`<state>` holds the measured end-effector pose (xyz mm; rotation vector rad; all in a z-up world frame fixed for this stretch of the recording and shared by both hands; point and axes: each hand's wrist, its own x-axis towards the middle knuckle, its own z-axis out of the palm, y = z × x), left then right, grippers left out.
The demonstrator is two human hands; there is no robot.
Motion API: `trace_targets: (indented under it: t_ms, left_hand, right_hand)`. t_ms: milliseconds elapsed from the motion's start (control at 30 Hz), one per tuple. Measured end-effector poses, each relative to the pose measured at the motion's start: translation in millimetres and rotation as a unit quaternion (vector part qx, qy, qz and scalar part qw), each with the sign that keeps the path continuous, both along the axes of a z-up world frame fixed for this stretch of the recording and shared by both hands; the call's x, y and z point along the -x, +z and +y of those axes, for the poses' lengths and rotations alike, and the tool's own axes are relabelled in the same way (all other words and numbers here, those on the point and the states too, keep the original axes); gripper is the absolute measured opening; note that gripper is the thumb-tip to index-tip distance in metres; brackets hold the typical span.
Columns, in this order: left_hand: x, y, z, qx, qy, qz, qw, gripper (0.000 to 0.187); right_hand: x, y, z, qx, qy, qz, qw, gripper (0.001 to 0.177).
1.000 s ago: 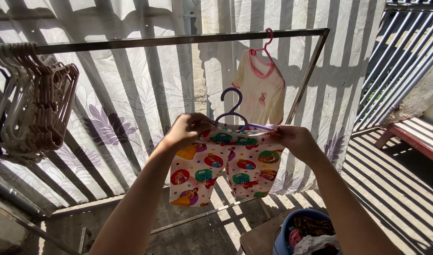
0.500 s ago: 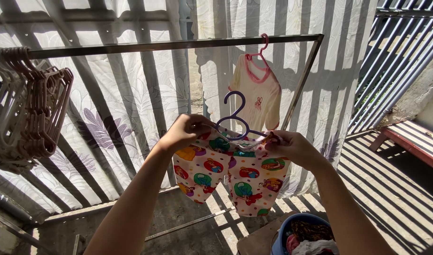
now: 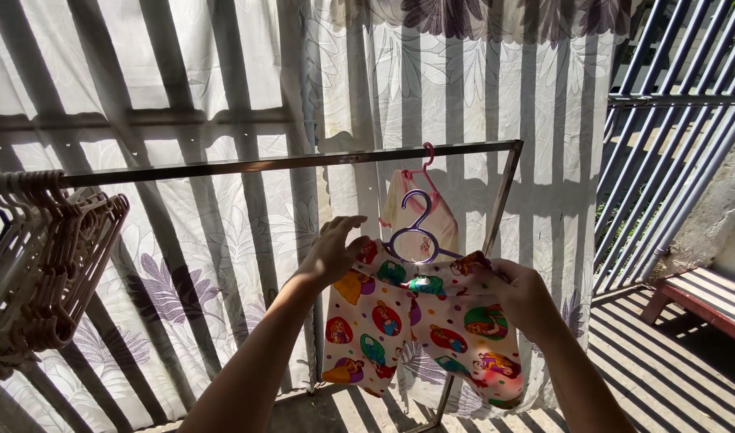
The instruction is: Hanging small items of clothing on hangers on a drying rack.
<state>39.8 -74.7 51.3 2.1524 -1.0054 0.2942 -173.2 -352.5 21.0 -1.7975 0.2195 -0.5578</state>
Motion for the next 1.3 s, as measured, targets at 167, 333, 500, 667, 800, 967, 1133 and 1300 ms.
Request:
trace_targets:
  t_ms: [167, 333, 500, 667, 800, 967, 1133, 1300]
  left_hand:
    - [-8.9, -0.3, -68.8, 0.08, -0.023, 0.032, 0.996, 0.054]
    - [-50.8, -24.0, -137.7, 0.208, -0.16, 0.237, 0.935, 0.045]
    - [-67.2, -28.5, -158.1, 0.287, -0.206, 0.296, 0.888, 0.053]
    - [-89.1, -80.5, -179.3, 0.278, -0.219, 0.256, 0.9, 0.052]
    - [-3.1, -31.4, -138.5, 0.183, -0.085, 0.418, 0.886, 0.064]
    - [-39.7, -155.4, -169.4, 0.279, -0.095, 0.242, 0.924, 0.068]
    - [75.5, -183.3, -141.0, 0.192, -0.093, 0.438, 0.873, 0.045]
    - [149.4, -288.6, -176.3, 0.031, -0.288, 0.434, 0.853, 0.029]
  right_hand:
    - [-65.4, 36.0, 13.0, 0.222, -0.12, -0.046, 0.967, 0.033]
    - [-167.6, 24.7, 1.9, 0.269, -0.145, -0.099, 0.947, 0.024]
    - [-256.1, -2.3, -22.6, 0.227, -0.127, -0.186, 0.947, 0.017]
    - [-223.3, -8.3, -5.0, -0.18, -0.04, 0.0, 0.983, 0.027]
    - [-215.7, -44.8, -21.2, -0.15, -0.023, 0.1, 0.983, 0.048]
    - [-162.0, -71.2, -18.2, 0.095, -0.097, 0.007, 0.991, 0.057]
    - [-26.7, -102.2, -3.4, 0.206, -0.139, -0.064, 0.966, 0.055]
    - [118.8, -158.3, -28.6, -0.15, -0.088, 0.045, 0.984, 0.028]
